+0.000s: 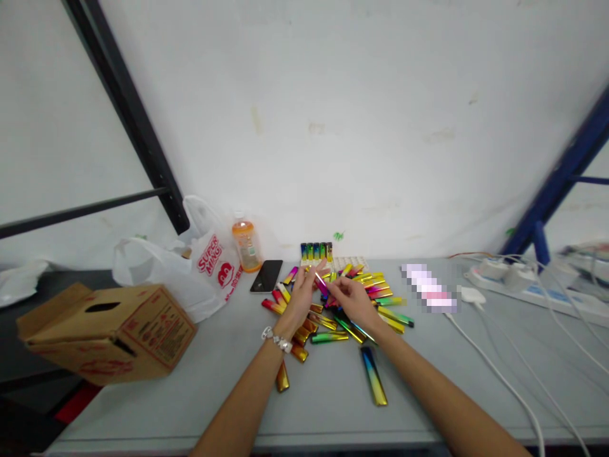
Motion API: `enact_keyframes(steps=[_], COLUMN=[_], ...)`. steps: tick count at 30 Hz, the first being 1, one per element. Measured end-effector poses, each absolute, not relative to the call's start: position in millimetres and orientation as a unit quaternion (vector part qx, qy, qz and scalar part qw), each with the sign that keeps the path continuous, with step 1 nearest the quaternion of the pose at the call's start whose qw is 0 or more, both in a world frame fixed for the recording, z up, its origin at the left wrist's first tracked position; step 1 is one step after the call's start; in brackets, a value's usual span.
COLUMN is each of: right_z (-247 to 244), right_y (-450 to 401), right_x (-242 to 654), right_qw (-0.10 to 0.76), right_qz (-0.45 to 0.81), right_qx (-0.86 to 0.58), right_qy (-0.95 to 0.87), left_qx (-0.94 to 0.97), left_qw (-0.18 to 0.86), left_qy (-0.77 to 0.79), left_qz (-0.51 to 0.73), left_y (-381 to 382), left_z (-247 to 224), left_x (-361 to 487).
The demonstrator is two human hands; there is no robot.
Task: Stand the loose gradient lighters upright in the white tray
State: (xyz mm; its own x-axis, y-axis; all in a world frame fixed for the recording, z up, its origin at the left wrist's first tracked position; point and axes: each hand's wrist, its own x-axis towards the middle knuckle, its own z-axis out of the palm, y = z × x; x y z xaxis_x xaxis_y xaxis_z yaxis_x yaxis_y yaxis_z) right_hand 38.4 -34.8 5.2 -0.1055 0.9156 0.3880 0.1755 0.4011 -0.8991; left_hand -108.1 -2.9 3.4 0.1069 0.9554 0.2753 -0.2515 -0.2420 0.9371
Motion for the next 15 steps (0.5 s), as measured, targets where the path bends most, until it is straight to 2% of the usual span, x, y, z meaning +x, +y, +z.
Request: enact_keyframes(steps=[4, 9, 11, 15], right_z=[7, 9, 7, 7], right_y=[-33, -35, -33, -30], right_x=[45, 43, 44, 48], right_qw=[0.549, 0.497, 0.507, 0.554], right_qz=[0.375, 0.311, 0.313, 0.369], right_qx=[-0.410, -0.436, -0.432, -0.411], right_qy=[-0.624, -0.683, -0.677, -0.623], left_qx=[0.545, 0.488, 0.490, 0.605], left_qw=[0.515, 0.550, 0.564, 0.483], left_qy=[0.327, 0.303, 0.295, 0.331], left_qz=[0.575, 0.607, 0.595, 0.541], left_y=[-4, -9, -8, -6], left_z=[10, 17, 18, 18], left_x=[-112, -109, -111, -124])
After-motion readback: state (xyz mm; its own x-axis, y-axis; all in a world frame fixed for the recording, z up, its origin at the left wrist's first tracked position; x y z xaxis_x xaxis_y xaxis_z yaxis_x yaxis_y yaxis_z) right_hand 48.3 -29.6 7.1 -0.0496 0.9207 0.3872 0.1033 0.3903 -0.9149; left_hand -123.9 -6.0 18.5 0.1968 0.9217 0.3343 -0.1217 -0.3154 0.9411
